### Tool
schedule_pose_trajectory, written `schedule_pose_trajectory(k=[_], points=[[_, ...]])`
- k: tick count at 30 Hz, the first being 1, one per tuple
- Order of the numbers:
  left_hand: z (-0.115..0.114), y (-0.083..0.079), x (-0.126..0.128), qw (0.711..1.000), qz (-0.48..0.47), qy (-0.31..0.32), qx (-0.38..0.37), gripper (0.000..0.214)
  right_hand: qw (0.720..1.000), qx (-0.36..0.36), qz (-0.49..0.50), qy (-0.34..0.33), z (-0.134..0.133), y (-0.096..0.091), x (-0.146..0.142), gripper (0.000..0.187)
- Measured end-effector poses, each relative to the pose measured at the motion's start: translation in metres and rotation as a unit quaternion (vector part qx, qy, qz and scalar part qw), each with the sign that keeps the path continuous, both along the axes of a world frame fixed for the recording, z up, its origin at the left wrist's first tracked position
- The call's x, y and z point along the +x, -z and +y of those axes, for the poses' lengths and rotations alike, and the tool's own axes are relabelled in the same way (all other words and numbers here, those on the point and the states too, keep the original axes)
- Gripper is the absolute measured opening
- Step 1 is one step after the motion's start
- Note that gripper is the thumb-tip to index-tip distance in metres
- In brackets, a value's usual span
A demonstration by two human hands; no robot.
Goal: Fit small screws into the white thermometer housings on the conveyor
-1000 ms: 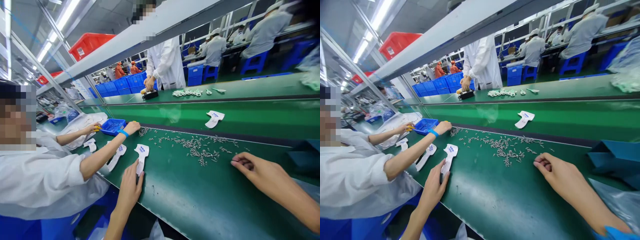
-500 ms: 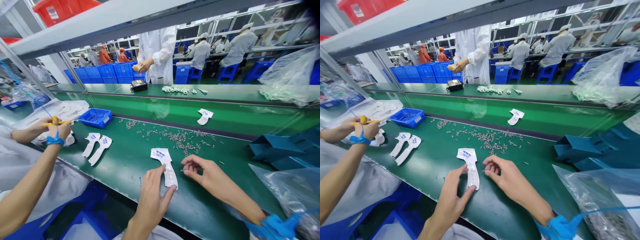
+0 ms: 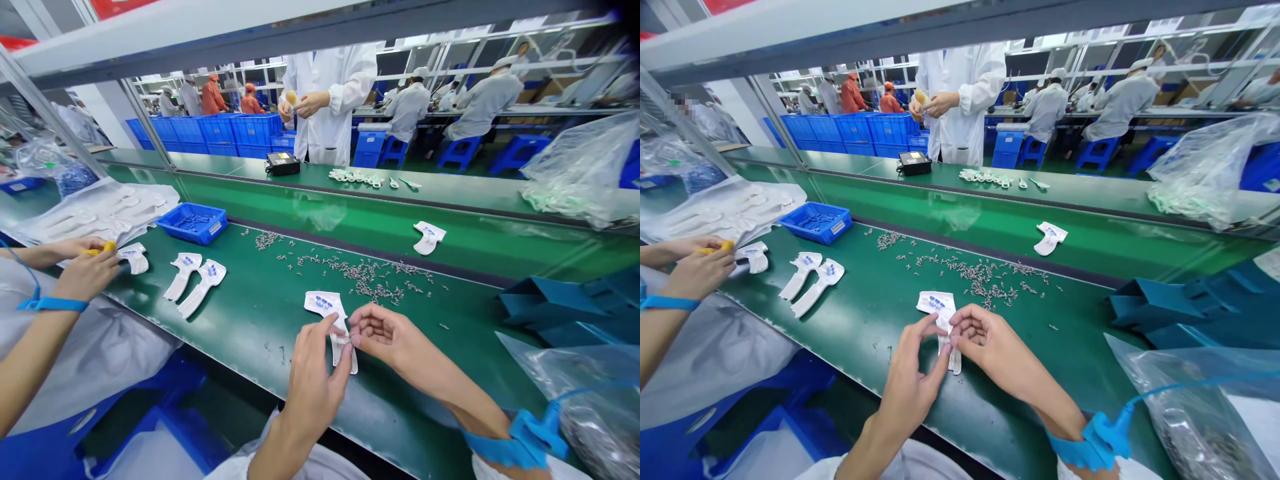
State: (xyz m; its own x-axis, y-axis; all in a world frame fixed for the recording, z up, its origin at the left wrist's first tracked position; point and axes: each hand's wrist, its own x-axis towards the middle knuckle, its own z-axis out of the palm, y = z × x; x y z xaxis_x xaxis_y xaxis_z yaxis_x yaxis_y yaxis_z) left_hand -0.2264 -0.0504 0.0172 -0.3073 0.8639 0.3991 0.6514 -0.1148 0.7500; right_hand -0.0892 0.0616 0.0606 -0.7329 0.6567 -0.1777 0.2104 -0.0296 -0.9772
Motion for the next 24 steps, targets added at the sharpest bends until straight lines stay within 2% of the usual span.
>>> schedule_pose_trajectory(k=[3, 5, 10, 15, 24], points=[[0.014, 0.006, -0.002, 0.995, 0.072, 0.044, -0.052, 0.081, 0.999, 0.029, -0.031, 0.005, 0.01, 0.001, 0.002, 0.029], [0.023, 0.012, -0.003, 0.986, 0.115, 0.073, -0.091, 0.104, 0.997, 0.053, -0.06, -0.022, 0.016, 0.003, 0.002, 0.025], [0.026, 0.019, -0.006, 0.977, 0.143, 0.107, -0.118, 0.132, 0.981, 0.128, -0.123, -0.084, 0.017, 0.01, -0.007, 0.019], [0.024, 0.019, -0.01, 0.975, 0.137, 0.13, -0.119, 0.139, 0.978, 0.122, -0.137, -0.095, 0.012, 0.006, -0.017, 0.02], [0.025, 0.02, -0.01, 0.974, 0.134, 0.139, -0.122, 0.139, 0.964, 0.196, -0.16, -0.084, 0.012, 0.007, -0.019, 0.014]])
